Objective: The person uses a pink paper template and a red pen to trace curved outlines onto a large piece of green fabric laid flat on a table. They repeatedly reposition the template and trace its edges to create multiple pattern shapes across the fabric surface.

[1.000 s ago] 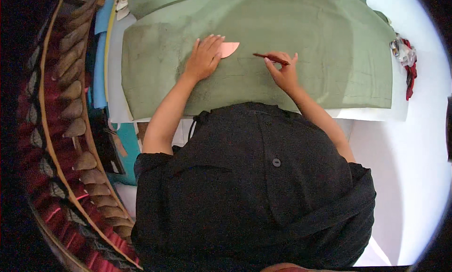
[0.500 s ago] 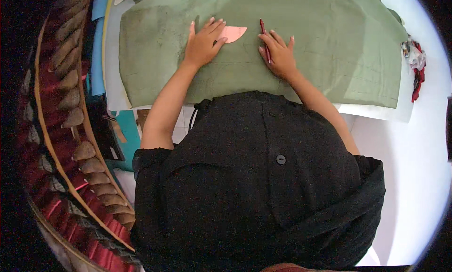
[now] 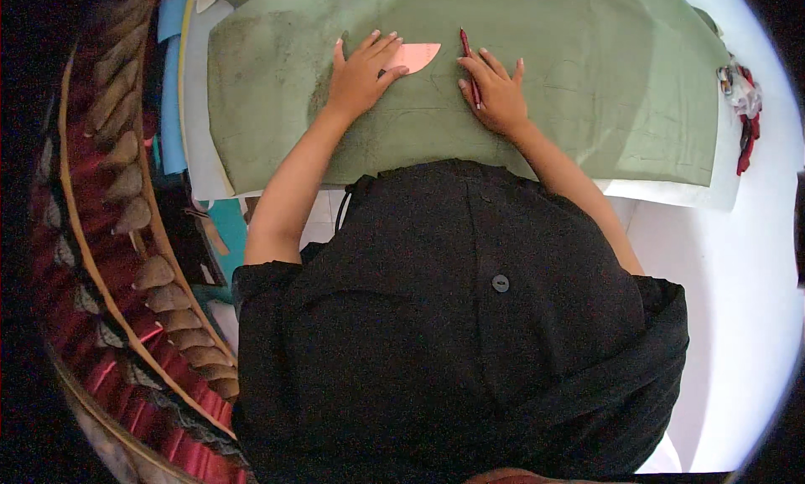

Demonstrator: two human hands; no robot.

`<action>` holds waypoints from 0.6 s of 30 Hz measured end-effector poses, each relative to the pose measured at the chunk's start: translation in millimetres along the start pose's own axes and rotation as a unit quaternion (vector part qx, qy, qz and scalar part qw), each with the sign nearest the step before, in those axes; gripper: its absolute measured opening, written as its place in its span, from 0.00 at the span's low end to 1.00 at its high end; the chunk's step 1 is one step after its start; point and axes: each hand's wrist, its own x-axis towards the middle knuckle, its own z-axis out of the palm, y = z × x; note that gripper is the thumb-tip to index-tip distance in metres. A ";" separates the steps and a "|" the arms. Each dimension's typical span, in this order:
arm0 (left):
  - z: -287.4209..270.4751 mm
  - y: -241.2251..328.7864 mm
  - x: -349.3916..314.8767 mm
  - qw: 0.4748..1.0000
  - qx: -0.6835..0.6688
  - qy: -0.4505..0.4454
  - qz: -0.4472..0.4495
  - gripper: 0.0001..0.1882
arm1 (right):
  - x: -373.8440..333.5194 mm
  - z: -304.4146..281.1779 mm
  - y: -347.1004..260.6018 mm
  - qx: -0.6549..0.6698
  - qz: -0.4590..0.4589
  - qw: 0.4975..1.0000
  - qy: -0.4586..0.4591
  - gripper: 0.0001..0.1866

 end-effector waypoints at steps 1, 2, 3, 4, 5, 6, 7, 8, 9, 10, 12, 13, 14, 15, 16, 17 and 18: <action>-0.2 0.2 0.0 1.000 -0.001 0.001 0.000 0.28 | -0.2 0.8 0.4 -0.001 0.001 1.000 0.000 0.20; 0.9 -0.6 0.6 1.000 -0.013 -0.006 -0.002 0.27 | 0.0 1.8 0.8 -0.002 0.002 1.000 0.001 0.20; 2.6 -2.0 1.2 1.000 -0.025 -0.014 -0.004 0.26 | -0.2 2.6 1.1 -0.002 0.002 1.000 0.001 0.20; 3.9 -3.5 1.3 0.999 -0.037 -0.020 -0.008 0.26 | 0.4 1.9 0.8 -0.002 0.003 1.000 -0.005 0.20; 5.1 -4.6 0.1 0.998 -0.065 0.001 -0.012 0.26 | 0.2 1.0 0.2 -0.001 0.003 1.000 -0.011 0.20; 6.4 -5.6 -1.3 0.995 -0.094 0.023 -0.016 0.26 | 0.2 0.2 -0.4 0.000 0.003 1.000 -0.017 0.20; 5.4 -6.6 -1.0 0.991 -0.122 0.044 -0.019 0.26 | 0.4 -0.5 -0.7 0.006 0.006 1.000 -0.019 0.20; 3.9 -8.0 -1.5 0.992 -0.112 0.055 -0.021 0.26 | 0.5 -1.4 -0.8 0.011 0.009 1.000 -0.020 0.20; 2.3 -9.3 -3.5 0.992 -0.102 0.066 -0.023 0.26 | 1.6 -1.9 -1.0 0.017 0.011 1.000 -0.022 0.20; -0.5 -8.6 -6.0 0.993 -0.091 0.076 -0.026 0.26 | 3.0 -3.3 -1.4 0.021 0.002 0.999 -0.024 0.20; -6.0 -7.5 -10.1 0.997 -0.059 0.054 -0.019 0.28 | 6.6 -5.7 -2.7 0.029 -0.016 0.999 -0.028 0.20; -7.5 -6.7 -10.3 0.998 -0.043 0.043 -0.014 0.29 | 8.9 -4.8 -3.2 0.030 -0.026 0.999 -0.030 0.20; -7.5 -6.1 -10.1 0.999 -0.043 0.028 -0.019 0.29 | 12.7 -3.1 -4.3 0.032 -0.036 0.998 -0.032 0.20; -7.2 -5.5 -9.7 0.999 -0.043 0.013 -0.023 0.30 | 15.2 -1.9 -5.6 0.034 -0.045 0.998 -0.034 0.21; -7.3 -5.9 -9.7 0.999 -0.043 -0.002 -0.029 0.30 | 17.2 -1.0 -8.4 0.038 -0.046 0.998 -0.036 0.21; -7.1 -5.7 -9.3 0.999 -0.043 -0.003 -0.031 0.30 | 19.2 -0.4 -10.9 0.042 -0.046 0.997 -0.039 0.21; -6.4 -5.0 -8.3 0.999 -0.044 -0.005 -0.032 0.29 | 20.7 -0.5 -12.4 0.046 -0.046 0.997 -0.041 0.21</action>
